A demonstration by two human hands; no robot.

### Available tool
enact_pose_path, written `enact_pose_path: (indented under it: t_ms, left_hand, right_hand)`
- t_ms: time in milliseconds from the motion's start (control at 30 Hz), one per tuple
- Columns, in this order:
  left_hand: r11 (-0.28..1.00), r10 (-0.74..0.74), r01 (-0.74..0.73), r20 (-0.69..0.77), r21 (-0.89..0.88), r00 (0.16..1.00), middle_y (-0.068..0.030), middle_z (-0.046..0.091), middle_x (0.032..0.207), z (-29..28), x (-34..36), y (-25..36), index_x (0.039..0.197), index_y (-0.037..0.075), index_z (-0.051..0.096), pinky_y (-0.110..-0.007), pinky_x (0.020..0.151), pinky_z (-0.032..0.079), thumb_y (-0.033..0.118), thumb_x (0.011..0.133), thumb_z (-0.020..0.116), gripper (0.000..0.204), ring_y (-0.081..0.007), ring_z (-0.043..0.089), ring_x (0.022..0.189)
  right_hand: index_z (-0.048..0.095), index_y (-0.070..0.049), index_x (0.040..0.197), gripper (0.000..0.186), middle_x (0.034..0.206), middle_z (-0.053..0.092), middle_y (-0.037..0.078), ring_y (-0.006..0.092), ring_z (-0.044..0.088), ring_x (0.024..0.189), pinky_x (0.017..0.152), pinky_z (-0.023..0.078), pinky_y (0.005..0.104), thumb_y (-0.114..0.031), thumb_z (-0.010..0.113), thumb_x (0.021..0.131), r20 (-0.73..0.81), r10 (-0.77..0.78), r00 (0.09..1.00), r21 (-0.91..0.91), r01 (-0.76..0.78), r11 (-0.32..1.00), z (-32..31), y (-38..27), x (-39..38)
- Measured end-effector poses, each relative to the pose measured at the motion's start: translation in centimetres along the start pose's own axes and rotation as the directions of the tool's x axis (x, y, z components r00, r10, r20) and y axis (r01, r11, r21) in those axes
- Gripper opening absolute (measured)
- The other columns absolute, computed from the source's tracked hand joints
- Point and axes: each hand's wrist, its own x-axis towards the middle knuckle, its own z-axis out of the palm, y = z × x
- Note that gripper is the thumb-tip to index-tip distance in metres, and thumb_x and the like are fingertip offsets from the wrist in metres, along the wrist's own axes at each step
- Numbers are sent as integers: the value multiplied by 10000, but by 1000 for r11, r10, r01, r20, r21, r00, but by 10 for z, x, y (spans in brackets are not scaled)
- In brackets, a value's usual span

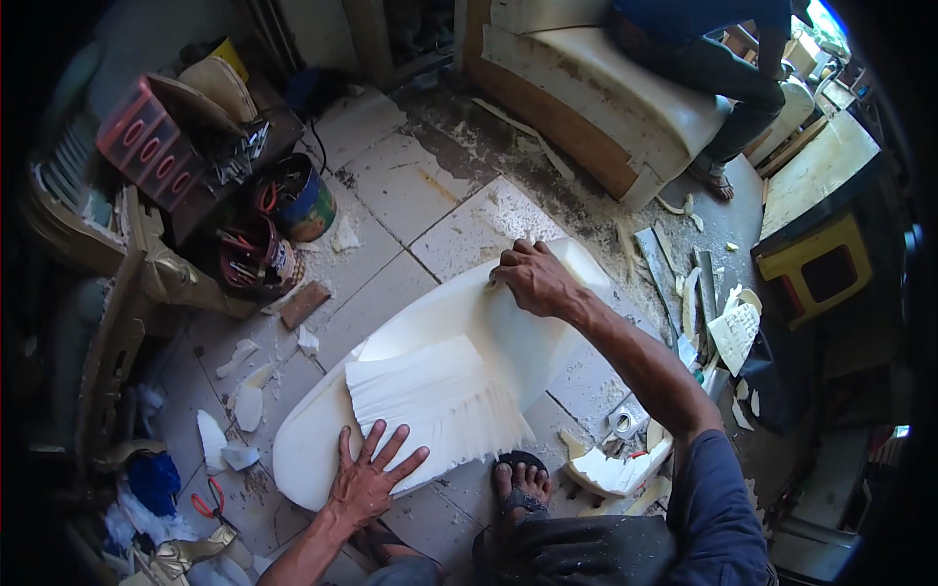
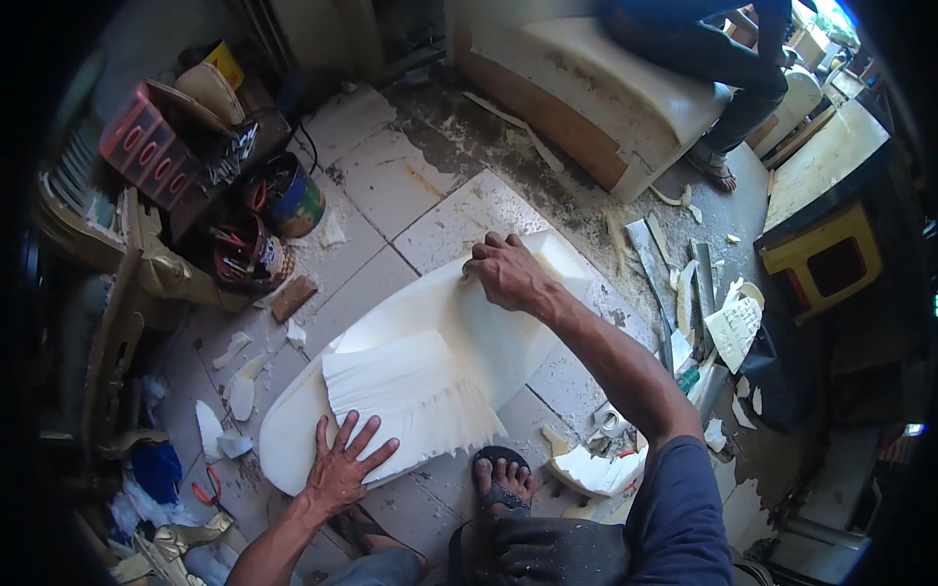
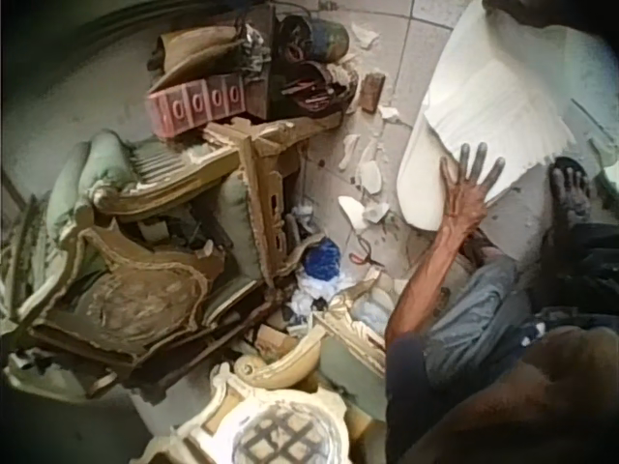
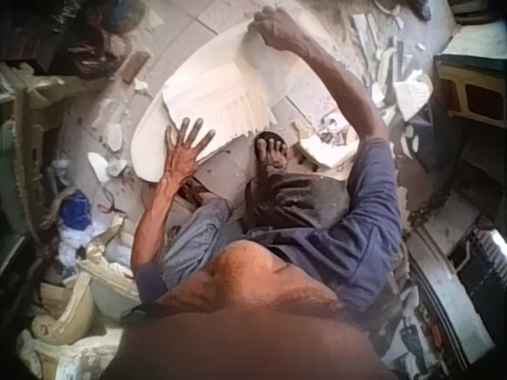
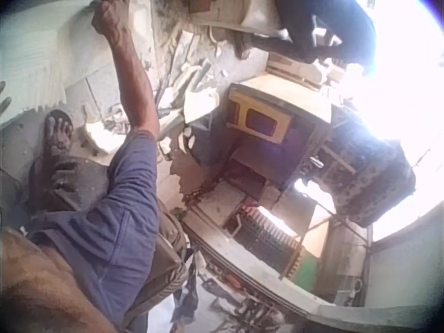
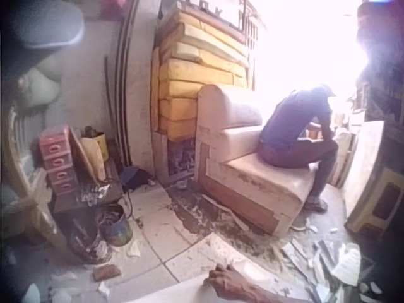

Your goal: The person shapes and attaches foam padding to a furniture component by hand and using a knife. They trim excess foam with the knife and apply adhesive from a container to secure the foam layers together.

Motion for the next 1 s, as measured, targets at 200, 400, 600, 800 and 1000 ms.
enact_pose_path:
  t_ms: [200, 400, 600, 800, 1000]
  left_hand:
    - [990, 18, -16, -17, 139, 1000, -38, 147, 1713, 10, 0, -3, 1574, 403, 365, -739, 1180, 66, 130, 683, 764, 1013, -339, 36, 1582]
    - [989, 29, -22, -44, 147, 999, -72, 208, 1695, 11, -7, -5, 1554, 374, 421, -744, 1176, 78, 106, 724, 716, 920, -383, 85, 1570]
    - [997, -50, 69, -323, 46, 945, -144, 292, 1647, 7, -35, -20, 1480, 328, 539, -702, 1184, 162, 40, 784, 633, 759, -425, 201, 1534]
    - [949, -299, 264, -223, -172, 928, -204, 228, 1663, -7, -90, -12, 1549, 303, 443, -666, 1203, 145, 275, 843, 763, 776, -464, 173, 1529]
    - [488, -813, 583, -582, -650, 32, -247, 534, 1410, 84, -226, 21, 1441, -22, 481, -454, 1077, 441, 89, 870, 699, 621, -410, 528, 1281]
  right_hand:
    - [760, -148, 879, 193, 859, 633, -35, 206, 528, 961, 854, 395, 387, -47, 642, 764, 156, -27, 987, -34, 33, 999, -23, -12, -36]
    - [776, -167, 926, 194, 900, 649, -44, 189, 538, 995, 885, 396, 373, -105, 640, 803, 138, 15, 990, -60, -7, 998, -28, -37, -113]
    - [772, -134, 979, 202, 969, 704, 15, 242, 584, 1005, 828, 444, 394, -48, 699, 811, -275, 306, 911, 38, -308, 951, -28, -46, -130]
    - [759, -92, 982, 259, 965, 697, 100, 312, 606, 949, 845, 471, 405, 31, 650, 782, -142, 299, 944, 297, -247, 922, 34, -94, -132]
    - [752, -33, 1121, 290, 995, 692, 147, 309, 664, 908, 833, 527, 376, 66, 613, 887, -93, 487, 869, 371, -423, 827, 55, -96, -154]
